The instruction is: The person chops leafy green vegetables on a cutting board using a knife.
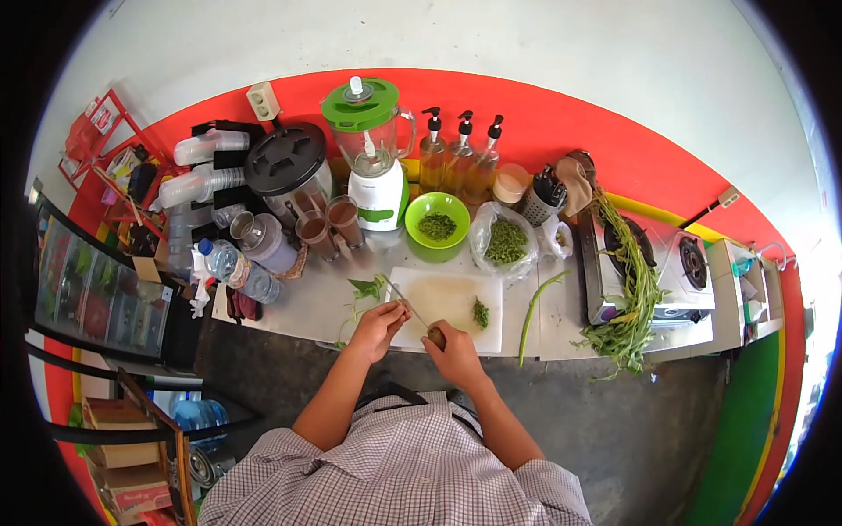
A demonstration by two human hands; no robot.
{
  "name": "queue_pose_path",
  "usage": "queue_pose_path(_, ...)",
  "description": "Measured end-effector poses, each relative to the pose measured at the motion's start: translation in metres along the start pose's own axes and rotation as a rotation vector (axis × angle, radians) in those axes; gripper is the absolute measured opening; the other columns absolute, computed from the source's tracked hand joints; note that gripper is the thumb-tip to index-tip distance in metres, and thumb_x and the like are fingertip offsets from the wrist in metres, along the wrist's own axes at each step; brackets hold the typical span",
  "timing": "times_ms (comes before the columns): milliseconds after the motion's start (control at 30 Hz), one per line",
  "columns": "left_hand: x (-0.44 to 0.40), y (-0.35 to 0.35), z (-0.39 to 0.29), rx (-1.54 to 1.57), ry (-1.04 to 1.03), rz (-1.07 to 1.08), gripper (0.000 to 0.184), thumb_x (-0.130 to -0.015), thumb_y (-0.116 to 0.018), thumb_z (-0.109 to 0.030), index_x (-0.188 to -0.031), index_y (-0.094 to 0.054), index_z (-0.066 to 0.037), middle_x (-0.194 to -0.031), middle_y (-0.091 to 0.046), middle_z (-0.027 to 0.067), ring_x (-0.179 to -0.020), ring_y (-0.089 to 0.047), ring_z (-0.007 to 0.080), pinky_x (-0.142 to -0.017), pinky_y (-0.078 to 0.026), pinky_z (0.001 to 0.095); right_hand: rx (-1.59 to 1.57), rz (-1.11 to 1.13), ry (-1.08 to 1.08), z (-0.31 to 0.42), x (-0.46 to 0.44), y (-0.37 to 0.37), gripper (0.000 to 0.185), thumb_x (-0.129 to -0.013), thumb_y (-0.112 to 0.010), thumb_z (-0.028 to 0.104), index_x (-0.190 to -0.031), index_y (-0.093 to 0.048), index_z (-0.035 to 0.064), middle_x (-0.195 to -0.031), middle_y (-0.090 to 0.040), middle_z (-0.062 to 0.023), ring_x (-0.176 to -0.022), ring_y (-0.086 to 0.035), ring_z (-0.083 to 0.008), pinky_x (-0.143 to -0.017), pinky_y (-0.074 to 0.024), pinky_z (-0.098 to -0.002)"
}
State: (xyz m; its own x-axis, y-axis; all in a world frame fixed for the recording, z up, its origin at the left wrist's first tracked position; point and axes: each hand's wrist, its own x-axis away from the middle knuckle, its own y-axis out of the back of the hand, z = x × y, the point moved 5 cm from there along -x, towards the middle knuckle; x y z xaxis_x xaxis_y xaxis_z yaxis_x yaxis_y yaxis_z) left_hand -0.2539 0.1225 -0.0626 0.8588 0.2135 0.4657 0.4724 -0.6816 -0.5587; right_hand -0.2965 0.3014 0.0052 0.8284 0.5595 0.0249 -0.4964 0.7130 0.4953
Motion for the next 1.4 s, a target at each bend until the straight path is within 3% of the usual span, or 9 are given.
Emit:
queue_pose_path(67,0.005,-0.014,-0.006,0.107,0.018,0.04,0.018,-0.099,-0.066,-0.009,-0.114,-0.067,0.001,-0.103,-0.069,0.0041,-0.096,-0.067,0.0129,-0.089,-0.055,0.0232,-0.023,-0.046,0.125,0.012,-0.003,0.001,0.03,-0.093,-0.071,0.021,-0.107,-0.063,-0.0041,-0.071,-0.064,-0.0164,-0.06,-0.06,-0.0256,-0.06,-0.048,-0.0394)
queue_pose_path(100,0.006,-0.015,-0.008,0.105,0.02,0.047,0.018,-0.099,-0.066,-0.009,-0.114,-0.067,0.001,-0.103,-0.069,0.0041,-0.096,-0.067,0.0129,-0.089,-0.055,0.0232,-0.02,-0.053,0.124,0.021,-0.004,0.003,0.03,-0.093,-0.071,0.021,-0.107,-0.063,-0.0041,-0.071,-0.064,-0.0164,-0.06,-0.06,-0.0256,-0.06,-0.048,-0.0394)
queue_pose_path(167,0.009,-0.021,-0.012,0.143,-0.01,0.149,0.014,-0.1,-0.064,-0.011,-0.111,-0.066,-0.004,-0.102,-0.068,0.0009,-0.093,-0.065,0.0098,-0.084,-0.055,0.0204,-0.071,0.038,0.034,0.035,-0.005,0.004,0.025,-0.101,-0.062,0.023,-0.104,-0.061,-0.0023,-0.065,-0.057,-0.0091,-0.056,-0.052,-0.0154,-0.055,-0.0442,-0.0326)
queue_pose_path(367,0.027,-0.047,-0.032,0.226,-0.098,0.265,0.005,-0.101,-0.064,-0.012,-0.102,-0.064,-0.007,-0.099,-0.067,0.0004,-0.09,-0.065,0.0089,-0.083,-0.056,0.0207,-0.53,0.085,-0.069,0.042,-0.001,-0.006,0.031,-0.11,-0.045,0.026,-0.094,-0.059,0.003,-0.062,-0.044,0.0032,-0.056,-0.04,-0.0055,-0.052,-0.0356,-0.025)
queue_pose_path(767,0.05,-0.082,-0.036,0.302,-0.157,0.352,0.01,-0.099,-0.068,-0.017,-0.101,-0.064,-0.008,-0.096,-0.066,0.0021,-0.079,-0.062,0.0094,-0.075,-0.053,0.0247,-0.488,-0.04,0.052,0.051,0.014,0.001,0.039,-0.111,-0.041,0.027,-0.086,-0.054,0.0017,-0.061,-0.046,0.0011,-0.054,-0.041,-0.007,-0.051,-0.037,-0.0251)
queue_pose_path(1000,0.049,-0.078,-0.025,0.231,-0.159,0.378,0.012,-0.098,-0.069,-0.019,-0.101,-0.067,-0.008,-0.098,-0.065,0.0023,-0.081,-0.062,0.0096,-0.074,-0.053,0.0248,-0.489,-0.04,0.063,0.047,0.02,0.002,0.041,-0.111,-0.04,0.028,-0.082,-0.052,0.0026,-0.061,-0.046,0.0006,-0.054,-0.043,-0.0075,-0.051,-0.0369,-0.0258)
queue_pose_path(1100,0.049,-0.079,-0.02,0.295,-0.121,0.431,0.008,-0.099,-0.066,-0.012,-0.095,-0.068,-0.005,-0.105,-0.07,0.004,-0.085,-0.065,0.0127,-0.076,-0.054,0.0281,-0.49,-0.037,0.089,0.047,0.023,0.004,0.041,-0.111,-0.04,0.028,-0.082,-0.052,0.0023,-0.06,-0.046,0.0006,-0.054,-0.042,-0.0077,-0.051,-0.0363,-0.0261)
queue_pose_path(1200,0.055,-0.083,-0.026,0.293,-0.094,0.517,0.009,-0.098,-0.068,-0.012,-0.096,-0.071,-0.004,-0.106,-0.069,0.0047,-0.089,-0.064,0.0139,-0.078,-0.053,0.0282,-0.508,-0.039,0.076,0.048,0.026,0.006,0.034,-0.108,-0.046,0.019,-0.08,-0.051,0.0025,-0.061,-0.047,0.0008,-0.055,-0.04,-0.0068,-0.051,-0.0347,-0.0264)
queue_pose_path(1400,0.061,-0.081,-0.038,-0.041,-0.27,0.504,0.014,-0.095,-0.071,-0.015,-0.093,-0.072,-0.002,-0.104,-0.066,0.0052,-0.094,-0.061,0.0143,-0.082,-0.049,0.0296,-0.531,-0.024,0.099,0.054,0.033,0.007,0.033,-0.108,-0.045,0.019,-0.083,-0.055,0.0017,-0.061,-0.047,0.0005,-0.055,-0.04,-0.0075,-0.052,-0.0351,-0.0265)
